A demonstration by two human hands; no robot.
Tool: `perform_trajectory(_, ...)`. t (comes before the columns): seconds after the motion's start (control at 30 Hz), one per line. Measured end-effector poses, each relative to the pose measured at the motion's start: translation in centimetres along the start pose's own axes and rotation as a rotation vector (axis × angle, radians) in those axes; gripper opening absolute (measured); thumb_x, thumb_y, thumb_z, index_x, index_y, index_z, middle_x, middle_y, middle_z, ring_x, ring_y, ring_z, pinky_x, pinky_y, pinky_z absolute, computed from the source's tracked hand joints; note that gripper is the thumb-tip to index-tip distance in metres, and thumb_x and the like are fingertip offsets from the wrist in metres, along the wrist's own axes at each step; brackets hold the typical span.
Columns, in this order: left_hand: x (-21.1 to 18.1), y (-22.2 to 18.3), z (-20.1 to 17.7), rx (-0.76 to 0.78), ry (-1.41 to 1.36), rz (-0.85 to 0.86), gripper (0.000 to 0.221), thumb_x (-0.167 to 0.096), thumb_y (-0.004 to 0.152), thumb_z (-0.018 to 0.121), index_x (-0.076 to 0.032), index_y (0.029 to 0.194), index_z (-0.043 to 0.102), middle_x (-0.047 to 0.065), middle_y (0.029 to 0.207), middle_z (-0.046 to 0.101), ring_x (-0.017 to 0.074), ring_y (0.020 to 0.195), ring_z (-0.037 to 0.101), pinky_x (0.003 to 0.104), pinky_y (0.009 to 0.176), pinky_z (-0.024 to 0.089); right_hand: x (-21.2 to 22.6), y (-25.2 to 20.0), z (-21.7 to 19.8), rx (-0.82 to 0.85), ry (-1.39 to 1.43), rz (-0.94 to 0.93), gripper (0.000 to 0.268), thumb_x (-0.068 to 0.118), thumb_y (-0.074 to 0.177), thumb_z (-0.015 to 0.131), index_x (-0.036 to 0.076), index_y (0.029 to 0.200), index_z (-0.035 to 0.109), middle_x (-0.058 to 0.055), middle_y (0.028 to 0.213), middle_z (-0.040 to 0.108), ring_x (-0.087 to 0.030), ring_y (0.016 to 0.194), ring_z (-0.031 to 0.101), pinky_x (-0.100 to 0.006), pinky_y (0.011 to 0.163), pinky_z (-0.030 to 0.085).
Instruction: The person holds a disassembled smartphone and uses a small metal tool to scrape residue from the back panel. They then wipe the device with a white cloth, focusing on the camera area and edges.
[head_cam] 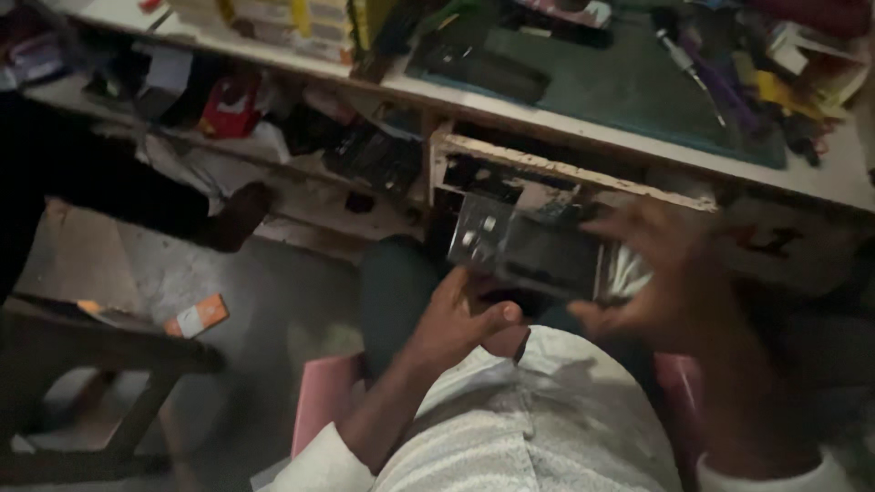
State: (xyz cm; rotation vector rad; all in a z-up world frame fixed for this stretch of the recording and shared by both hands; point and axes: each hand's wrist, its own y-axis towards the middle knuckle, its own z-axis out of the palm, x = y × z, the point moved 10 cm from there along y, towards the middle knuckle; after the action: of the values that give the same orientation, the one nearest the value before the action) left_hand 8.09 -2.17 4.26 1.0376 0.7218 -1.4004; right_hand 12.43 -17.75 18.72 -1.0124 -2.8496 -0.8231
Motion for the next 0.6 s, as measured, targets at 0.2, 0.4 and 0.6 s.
perform_trajectory(0.2, -1.3, -1.7, -1.2, -0.123, -0.297, 0.195, 0.075, -0.038, 0.095, 0.076, -0.008, 0.152, 0.039, 0.012, 0.147, 0.056, 0.0277, 0.133, 0.058, 0.045, 0.111, 0.050, 3.2, -1.5, 5.7, 0.233, 0.105, 0.237, 0.091, 0.053, 0.048, 0.090, 0.011, 0.126, 0.068, -0.014, 0.118, 0.066, -0.029, 0.100, 0.071, -0.040, 0.081, 0.059)
perform_trajectory(0.4, 1.9, -1.0, -3.3, -0.196, -0.623, 0.105, 0.056, -0.057, 0.108, 0.045, -0.005, 0.128, 0.052, 0.018, 0.116, 0.069, 0.0331, 0.112, 0.070, 0.050, 0.097, 0.059, 1.7, -3.8, 9.5, 0.434, 0.109, 0.408, 0.089, 0.061, 0.061, 0.090, 0.018, 0.135, 0.067, -0.009, 0.120, 0.065, -0.026, 0.096, 0.071, -0.041, 0.078, 0.058)
perform_trajectory(0.6, 3.3, -0.9, -3.0, -0.126, -0.613, -0.016, 0.066, -0.063, 0.105, 0.040, -0.003, 0.125, 0.059, 0.017, 0.105, 0.072, 0.0336, 0.101, 0.073, 0.047, 0.092, 0.061, -3.0, -5.4, 10.2, 0.156, 0.926, 0.577, 0.048, 0.027, 0.094, 0.066, 0.006, 0.136, 0.068, -0.009, 0.110, 0.064, -0.018, 0.101, 0.061, -0.030, 0.091, 0.050)
